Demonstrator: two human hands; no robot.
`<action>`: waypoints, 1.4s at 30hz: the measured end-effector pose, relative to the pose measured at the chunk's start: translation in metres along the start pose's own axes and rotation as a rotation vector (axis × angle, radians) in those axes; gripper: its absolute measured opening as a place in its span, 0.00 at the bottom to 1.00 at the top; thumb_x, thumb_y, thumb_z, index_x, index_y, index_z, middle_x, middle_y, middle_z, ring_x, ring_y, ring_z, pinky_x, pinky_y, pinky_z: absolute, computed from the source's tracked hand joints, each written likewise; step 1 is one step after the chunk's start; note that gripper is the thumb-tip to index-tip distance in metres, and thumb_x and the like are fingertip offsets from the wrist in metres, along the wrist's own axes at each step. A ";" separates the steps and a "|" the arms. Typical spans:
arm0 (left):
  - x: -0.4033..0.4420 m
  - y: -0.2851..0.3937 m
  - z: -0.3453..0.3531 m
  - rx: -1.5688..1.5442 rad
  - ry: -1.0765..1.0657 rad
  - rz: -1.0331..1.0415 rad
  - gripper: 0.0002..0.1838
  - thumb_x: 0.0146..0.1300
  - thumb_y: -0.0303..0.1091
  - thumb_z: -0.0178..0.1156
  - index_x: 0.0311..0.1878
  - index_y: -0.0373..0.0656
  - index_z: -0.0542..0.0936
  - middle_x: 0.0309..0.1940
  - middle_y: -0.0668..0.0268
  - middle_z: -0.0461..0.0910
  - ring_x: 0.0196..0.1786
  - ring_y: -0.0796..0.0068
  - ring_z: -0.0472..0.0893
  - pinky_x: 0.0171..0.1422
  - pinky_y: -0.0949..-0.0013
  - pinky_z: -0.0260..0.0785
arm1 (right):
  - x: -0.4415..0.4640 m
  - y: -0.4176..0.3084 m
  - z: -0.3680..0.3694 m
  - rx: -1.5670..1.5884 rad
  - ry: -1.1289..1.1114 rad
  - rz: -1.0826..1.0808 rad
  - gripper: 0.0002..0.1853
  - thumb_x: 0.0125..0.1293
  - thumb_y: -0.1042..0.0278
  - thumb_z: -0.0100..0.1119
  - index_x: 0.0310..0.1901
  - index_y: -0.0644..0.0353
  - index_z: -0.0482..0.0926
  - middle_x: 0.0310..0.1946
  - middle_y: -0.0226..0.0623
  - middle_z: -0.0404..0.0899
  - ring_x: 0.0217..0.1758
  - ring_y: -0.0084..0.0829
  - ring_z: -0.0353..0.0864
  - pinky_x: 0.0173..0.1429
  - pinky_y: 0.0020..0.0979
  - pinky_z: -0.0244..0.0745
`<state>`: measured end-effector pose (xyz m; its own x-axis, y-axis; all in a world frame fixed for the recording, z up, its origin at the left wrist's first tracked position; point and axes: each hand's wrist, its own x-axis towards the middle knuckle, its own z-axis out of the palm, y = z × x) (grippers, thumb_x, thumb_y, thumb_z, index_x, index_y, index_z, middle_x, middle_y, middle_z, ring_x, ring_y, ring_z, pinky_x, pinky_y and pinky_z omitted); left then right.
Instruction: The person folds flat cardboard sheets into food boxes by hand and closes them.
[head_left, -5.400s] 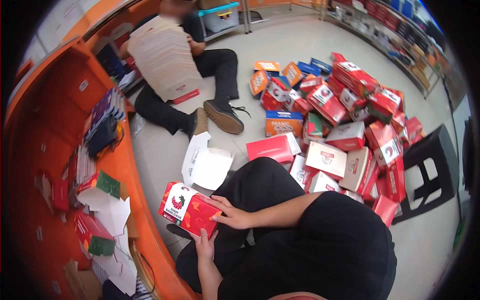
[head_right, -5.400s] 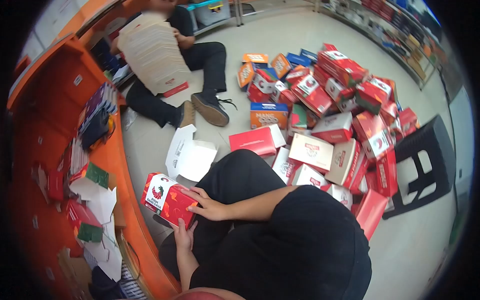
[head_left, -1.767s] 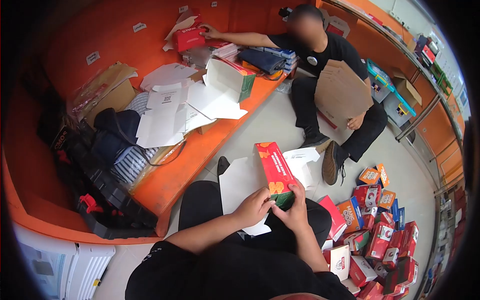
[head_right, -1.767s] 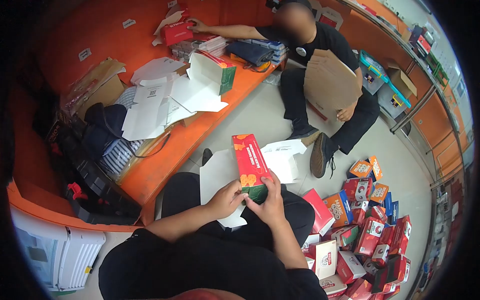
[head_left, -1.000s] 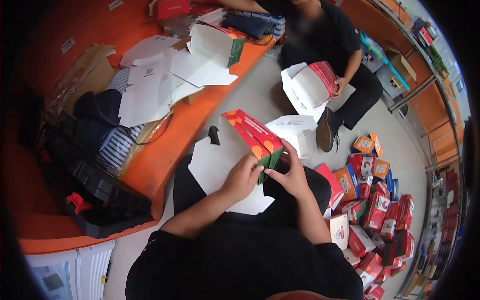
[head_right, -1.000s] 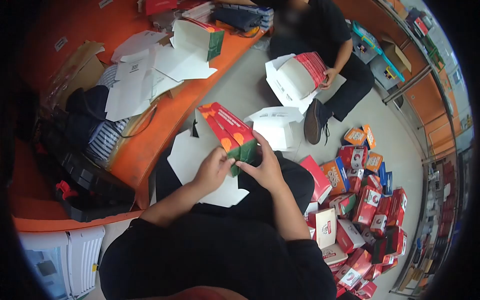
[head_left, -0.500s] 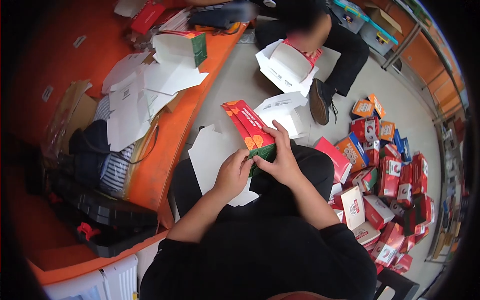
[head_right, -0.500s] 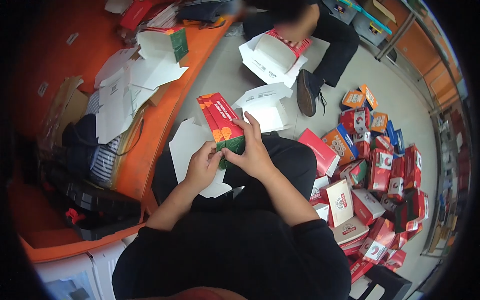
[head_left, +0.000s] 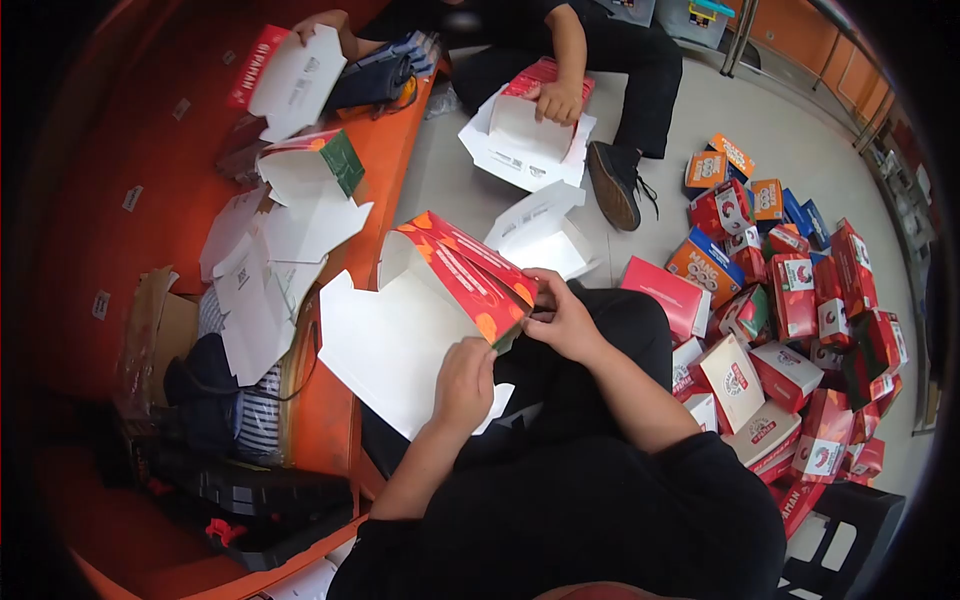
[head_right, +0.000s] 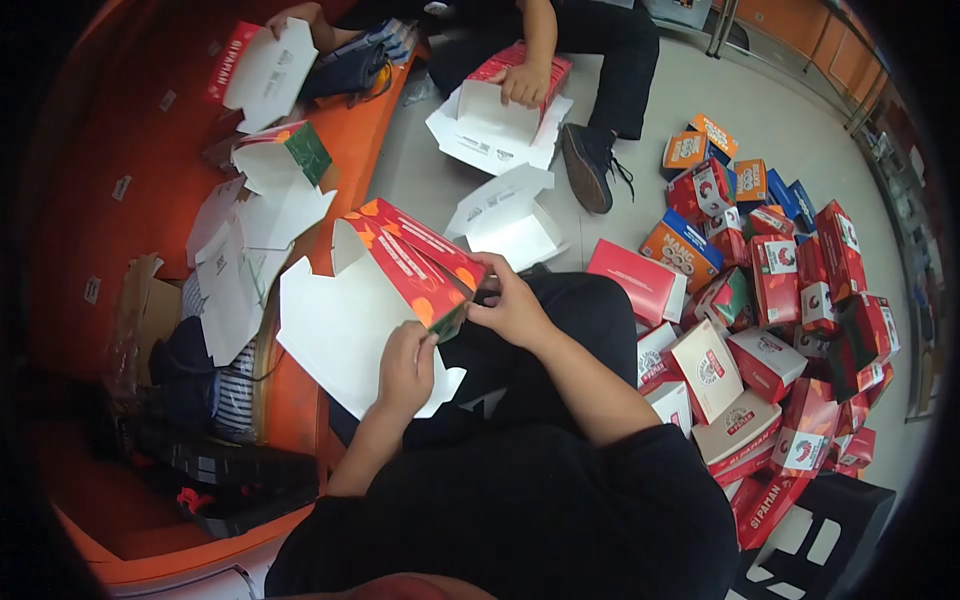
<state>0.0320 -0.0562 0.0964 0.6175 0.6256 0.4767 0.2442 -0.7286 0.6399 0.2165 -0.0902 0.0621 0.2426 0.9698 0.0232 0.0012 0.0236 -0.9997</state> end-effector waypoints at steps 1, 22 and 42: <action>0.000 0.001 -0.002 0.030 -0.004 0.040 0.03 0.56 0.20 0.51 0.34 0.37 0.69 0.28 0.54 0.70 0.33 0.51 0.70 0.38 0.56 0.62 | 0.002 0.005 0.001 0.033 -0.001 0.003 0.35 0.52 0.78 0.62 0.61 0.54 0.57 0.54 0.36 0.67 0.56 0.28 0.70 0.55 0.29 0.71; 0.004 0.002 -0.030 -0.139 -0.271 -0.146 0.12 0.55 0.31 0.56 0.41 0.36 0.71 0.36 0.51 0.77 0.40 0.50 0.76 0.43 0.55 0.67 | -0.032 0.014 0.031 0.468 -0.077 0.180 0.33 0.57 0.80 0.54 0.64 0.60 0.55 0.51 0.34 0.71 0.49 0.22 0.74 0.47 0.21 0.72; -0.045 0.031 -0.154 0.021 -0.165 -0.276 0.06 0.60 0.35 0.56 0.37 0.45 0.79 0.32 0.67 0.76 0.42 0.66 0.75 0.61 0.51 0.53 | 0.000 0.014 -0.011 0.581 0.362 0.209 0.10 0.64 0.67 0.51 0.47 0.51 0.69 0.43 0.25 0.72 0.49 0.22 0.70 0.57 0.51 0.66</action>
<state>-0.1030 -0.0638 0.1874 0.6385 0.7478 0.1818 0.4332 -0.5445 0.7182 0.2271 -0.0927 0.0484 0.4887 0.8290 -0.2720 -0.5729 0.0699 -0.8166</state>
